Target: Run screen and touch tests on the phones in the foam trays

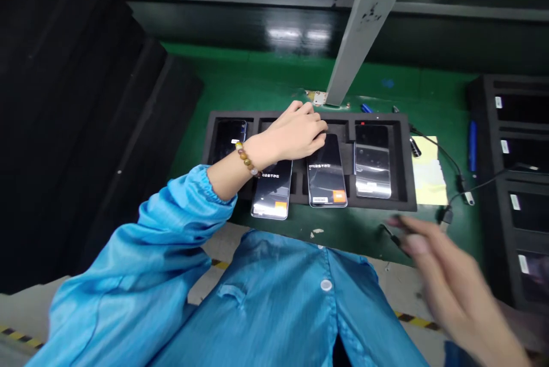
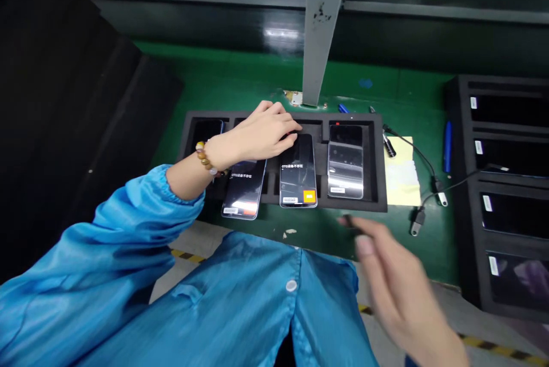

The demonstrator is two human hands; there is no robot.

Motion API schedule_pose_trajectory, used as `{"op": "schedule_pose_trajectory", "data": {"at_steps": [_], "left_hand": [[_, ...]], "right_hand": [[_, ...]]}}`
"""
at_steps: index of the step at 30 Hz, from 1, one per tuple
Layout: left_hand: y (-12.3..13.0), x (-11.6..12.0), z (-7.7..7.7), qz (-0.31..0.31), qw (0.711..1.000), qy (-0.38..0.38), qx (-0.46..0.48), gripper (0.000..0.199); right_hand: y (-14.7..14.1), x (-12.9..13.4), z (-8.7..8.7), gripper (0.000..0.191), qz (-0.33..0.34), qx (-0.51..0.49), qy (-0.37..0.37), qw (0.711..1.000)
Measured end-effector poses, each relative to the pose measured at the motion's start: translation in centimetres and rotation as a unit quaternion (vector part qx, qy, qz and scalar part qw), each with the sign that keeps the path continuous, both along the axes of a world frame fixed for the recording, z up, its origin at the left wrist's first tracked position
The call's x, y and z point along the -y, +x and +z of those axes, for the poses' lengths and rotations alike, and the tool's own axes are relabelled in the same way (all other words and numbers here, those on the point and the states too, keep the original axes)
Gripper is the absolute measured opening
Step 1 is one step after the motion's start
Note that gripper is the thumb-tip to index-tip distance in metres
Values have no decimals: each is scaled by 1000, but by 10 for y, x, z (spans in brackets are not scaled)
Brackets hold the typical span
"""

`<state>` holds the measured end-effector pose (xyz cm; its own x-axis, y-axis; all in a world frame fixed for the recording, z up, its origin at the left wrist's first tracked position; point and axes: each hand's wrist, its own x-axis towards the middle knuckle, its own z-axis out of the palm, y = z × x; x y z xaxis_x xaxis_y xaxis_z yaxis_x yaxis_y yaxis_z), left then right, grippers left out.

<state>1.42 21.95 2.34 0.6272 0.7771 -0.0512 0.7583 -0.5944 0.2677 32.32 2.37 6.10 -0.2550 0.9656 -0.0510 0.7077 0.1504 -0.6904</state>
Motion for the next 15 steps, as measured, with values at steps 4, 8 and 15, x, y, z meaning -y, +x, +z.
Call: {"op": "schedule_pose_trajectory", "data": {"at_steps": [4, 8, 15], "left_hand": [[6, -9, -8, -12, 1000, -4, -14, 46], [7, -9, -9, -11, 1000, -12, -12, 47], [5, -11, -9, -5, 999, -33, 2, 47]], "right_hand": [[-42, -7, -44, 24, 116, -45, -6, 992], [-58, -11, -78, 22, 152, -7, 42, 987], [-54, -14, -92, 22, 172, 12, 58, 983]]}}
